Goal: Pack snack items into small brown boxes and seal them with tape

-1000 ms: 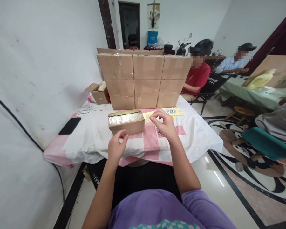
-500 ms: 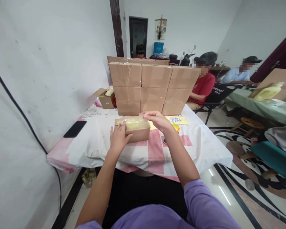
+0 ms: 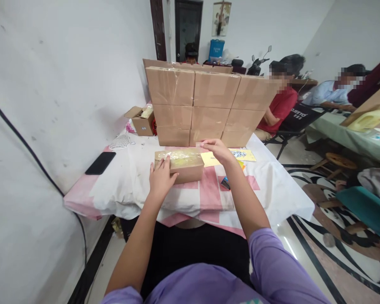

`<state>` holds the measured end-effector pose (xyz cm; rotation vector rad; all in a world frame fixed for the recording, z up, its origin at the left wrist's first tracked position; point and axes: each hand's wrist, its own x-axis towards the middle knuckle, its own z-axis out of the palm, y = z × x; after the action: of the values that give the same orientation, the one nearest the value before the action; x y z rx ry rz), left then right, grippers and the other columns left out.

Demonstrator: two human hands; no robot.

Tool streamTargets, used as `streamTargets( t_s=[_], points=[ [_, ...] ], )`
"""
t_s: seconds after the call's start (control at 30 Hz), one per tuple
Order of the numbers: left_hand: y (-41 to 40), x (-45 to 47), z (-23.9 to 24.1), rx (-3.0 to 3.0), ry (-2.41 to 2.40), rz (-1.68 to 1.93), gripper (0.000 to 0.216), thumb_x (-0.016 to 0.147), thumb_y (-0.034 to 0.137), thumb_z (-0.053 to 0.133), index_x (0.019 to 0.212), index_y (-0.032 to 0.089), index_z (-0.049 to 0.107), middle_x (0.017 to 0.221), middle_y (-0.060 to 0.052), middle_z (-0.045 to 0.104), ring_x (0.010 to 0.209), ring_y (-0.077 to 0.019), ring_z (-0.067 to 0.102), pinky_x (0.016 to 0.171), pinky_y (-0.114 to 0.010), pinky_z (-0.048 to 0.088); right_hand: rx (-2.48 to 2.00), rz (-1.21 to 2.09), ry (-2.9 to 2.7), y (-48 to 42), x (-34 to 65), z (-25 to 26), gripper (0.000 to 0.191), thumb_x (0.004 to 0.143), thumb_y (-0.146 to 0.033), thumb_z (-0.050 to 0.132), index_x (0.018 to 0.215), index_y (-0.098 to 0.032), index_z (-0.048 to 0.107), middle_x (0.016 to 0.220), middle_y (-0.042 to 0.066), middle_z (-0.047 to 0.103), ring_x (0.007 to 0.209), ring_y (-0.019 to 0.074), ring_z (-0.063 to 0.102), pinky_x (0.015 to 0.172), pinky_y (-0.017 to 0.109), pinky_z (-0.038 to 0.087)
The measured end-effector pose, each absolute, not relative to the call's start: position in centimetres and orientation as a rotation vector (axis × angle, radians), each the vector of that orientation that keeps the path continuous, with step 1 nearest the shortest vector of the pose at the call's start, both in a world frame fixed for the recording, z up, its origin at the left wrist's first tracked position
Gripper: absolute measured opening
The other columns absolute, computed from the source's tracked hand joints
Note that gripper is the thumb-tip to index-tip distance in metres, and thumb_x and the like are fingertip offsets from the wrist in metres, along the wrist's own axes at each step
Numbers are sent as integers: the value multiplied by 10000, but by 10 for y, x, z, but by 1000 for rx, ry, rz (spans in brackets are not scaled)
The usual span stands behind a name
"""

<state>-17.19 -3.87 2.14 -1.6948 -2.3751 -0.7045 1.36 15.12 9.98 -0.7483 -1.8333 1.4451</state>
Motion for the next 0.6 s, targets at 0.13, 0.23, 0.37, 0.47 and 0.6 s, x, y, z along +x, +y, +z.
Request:
streamTargets(
  t_s=[0.13,0.23,0.37,0.47,0.6],
  points=[
    [-38,-172,21,-1699,-2372,-724,712,927,343,602,1556,104,371,1486,-211,572,1475,-335,431,1249,-572,211,-710,1603,-1866,151,26,107,316,671,-448,859,775,-161,777,1144,102,762,979,195,657,767,285,414],
    [-38,-171,21,-1686,-2372,-715,711,928,341,607,1552,90,377,1478,-221,575,1474,-338,432,1246,-566,222,-899,1559,-1942,155,13,93,289,625,-404,858,773,-166,785,959,72,775,888,177,633,747,285,397],
    [-38,-171,21,-1682,-2380,-692,716,931,350,615,1552,84,376,1488,-221,566,1472,-331,437,1244,-558,237,-916,1482,-1966,163,-10,72,183,596,-322,814,627,-165,726,768,20,723,813,157,599,764,277,402],
    [-39,-172,19,-1686,-2367,-681,709,931,354,612,1547,86,385,1488,-219,566,1471,-325,440,1243,-557,247,-922,1455,-1997,168,-15,65,177,592,-325,775,601,-161,709,636,-15,649,722,146,559,731,280,388],
    [-38,-173,16,-1679,-2347,-686,708,925,360,616,1537,80,399,1478,-214,578,1462,-330,449,1241,-553,254,-967,1416,-2024,173,-14,60,181,591,-332,748,604,-157,701,580,-24,613,681,150,539,708,289,373]
  ],
)
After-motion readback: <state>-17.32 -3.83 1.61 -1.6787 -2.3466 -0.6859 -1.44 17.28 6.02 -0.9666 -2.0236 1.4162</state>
